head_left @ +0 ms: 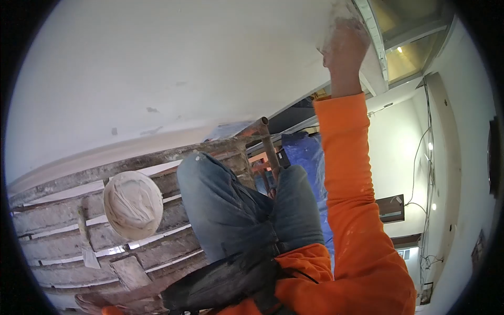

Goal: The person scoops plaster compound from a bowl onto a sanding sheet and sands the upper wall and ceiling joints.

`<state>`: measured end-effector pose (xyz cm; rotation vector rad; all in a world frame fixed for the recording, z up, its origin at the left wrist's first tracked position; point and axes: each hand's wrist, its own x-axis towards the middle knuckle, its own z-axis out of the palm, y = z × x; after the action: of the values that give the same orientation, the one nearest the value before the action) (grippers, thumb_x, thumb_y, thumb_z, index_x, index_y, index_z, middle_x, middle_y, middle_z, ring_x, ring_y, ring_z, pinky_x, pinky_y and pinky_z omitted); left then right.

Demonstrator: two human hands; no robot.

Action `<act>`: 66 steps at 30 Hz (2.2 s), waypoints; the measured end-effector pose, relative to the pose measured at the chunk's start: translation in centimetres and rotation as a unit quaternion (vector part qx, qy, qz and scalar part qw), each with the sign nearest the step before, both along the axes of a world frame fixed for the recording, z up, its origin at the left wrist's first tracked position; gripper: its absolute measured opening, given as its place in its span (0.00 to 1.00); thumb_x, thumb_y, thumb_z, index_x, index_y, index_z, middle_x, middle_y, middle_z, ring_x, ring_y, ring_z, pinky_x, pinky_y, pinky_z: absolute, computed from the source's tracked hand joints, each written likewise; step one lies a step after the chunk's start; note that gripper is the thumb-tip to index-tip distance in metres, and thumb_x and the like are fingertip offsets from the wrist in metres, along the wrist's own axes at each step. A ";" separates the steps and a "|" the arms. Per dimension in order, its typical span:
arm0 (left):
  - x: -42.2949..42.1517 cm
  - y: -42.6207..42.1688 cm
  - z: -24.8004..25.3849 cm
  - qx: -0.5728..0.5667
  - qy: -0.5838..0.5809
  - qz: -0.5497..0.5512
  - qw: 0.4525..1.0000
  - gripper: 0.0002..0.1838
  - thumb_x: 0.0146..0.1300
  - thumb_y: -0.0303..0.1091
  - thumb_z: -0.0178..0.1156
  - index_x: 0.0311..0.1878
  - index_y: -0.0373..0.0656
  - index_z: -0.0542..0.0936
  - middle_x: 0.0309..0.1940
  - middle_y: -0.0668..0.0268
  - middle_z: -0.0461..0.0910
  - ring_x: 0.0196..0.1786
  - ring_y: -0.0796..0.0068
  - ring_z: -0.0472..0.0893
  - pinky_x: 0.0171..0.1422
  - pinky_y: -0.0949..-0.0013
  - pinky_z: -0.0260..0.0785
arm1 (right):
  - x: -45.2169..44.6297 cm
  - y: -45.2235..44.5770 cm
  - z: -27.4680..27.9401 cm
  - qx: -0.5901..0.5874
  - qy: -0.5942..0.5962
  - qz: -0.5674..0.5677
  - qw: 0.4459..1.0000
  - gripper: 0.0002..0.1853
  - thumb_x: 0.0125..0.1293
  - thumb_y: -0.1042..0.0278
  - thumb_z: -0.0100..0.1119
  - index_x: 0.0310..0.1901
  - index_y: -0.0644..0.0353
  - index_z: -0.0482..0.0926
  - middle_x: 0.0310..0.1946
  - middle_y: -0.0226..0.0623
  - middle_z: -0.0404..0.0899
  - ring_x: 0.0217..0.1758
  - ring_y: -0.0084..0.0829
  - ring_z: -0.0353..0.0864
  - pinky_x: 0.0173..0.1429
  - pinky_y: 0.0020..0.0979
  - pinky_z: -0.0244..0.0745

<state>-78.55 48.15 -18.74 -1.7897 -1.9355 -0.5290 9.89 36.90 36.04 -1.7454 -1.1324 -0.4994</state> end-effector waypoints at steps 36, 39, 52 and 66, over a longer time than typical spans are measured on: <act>-3.7 0.3 -3.3 -0.063 -0.223 0.055 0.971 0.28 0.70 0.51 0.44 0.66 0.42 0.67 0.65 0.58 0.67 0.64 0.61 0.69 0.69 0.60 0.62 | 26.9 -19.7 -1.9 -0.055 -0.163 -0.096 0.980 0.20 0.65 0.57 0.53 0.55 0.57 0.73 0.50 0.35 0.75 0.56 0.32 0.75 0.59 0.31 0.72; -2.2 0.1 -1.2 -0.072 -0.063 0.022 0.995 0.27 0.70 0.48 0.46 0.66 0.42 0.68 0.65 0.59 0.68 0.64 0.60 0.70 0.69 0.59 0.62 | 21.2 -15.1 -0.8 0.125 0.113 0.040 0.985 0.18 0.68 0.61 0.49 0.56 0.56 0.73 0.48 0.34 0.76 0.51 0.31 0.76 0.57 0.29 0.73; 0.1 -1.5 -0.2 -0.060 -0.179 0.050 0.981 0.26 0.71 0.49 0.41 0.62 0.40 0.71 0.62 0.56 0.71 0.62 0.57 0.72 0.67 0.59 0.63 | -1.1 -1.2 0.9 0.002 -0.117 -0.072 0.991 0.15 0.66 0.70 0.51 0.51 0.66 0.78 0.43 0.40 0.82 0.40 0.25 0.80 0.45 0.26 0.75; -1.9 -0.4 -2.6 -0.034 -0.239 0.018 0.970 0.24 0.71 0.48 0.41 0.63 0.45 0.71 0.63 0.58 0.70 0.64 0.57 0.70 0.69 0.59 0.61 | 18.8 -13.8 0.5 0.157 0.037 -0.074 0.984 0.14 0.63 0.71 0.55 0.48 0.70 0.78 0.35 0.32 0.79 0.39 0.23 0.77 0.42 0.24 0.72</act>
<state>-80.40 47.74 -21.38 -1.7817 -2.3181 -0.9649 28.69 23.15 36.59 -1.5633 -0.8241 -0.6614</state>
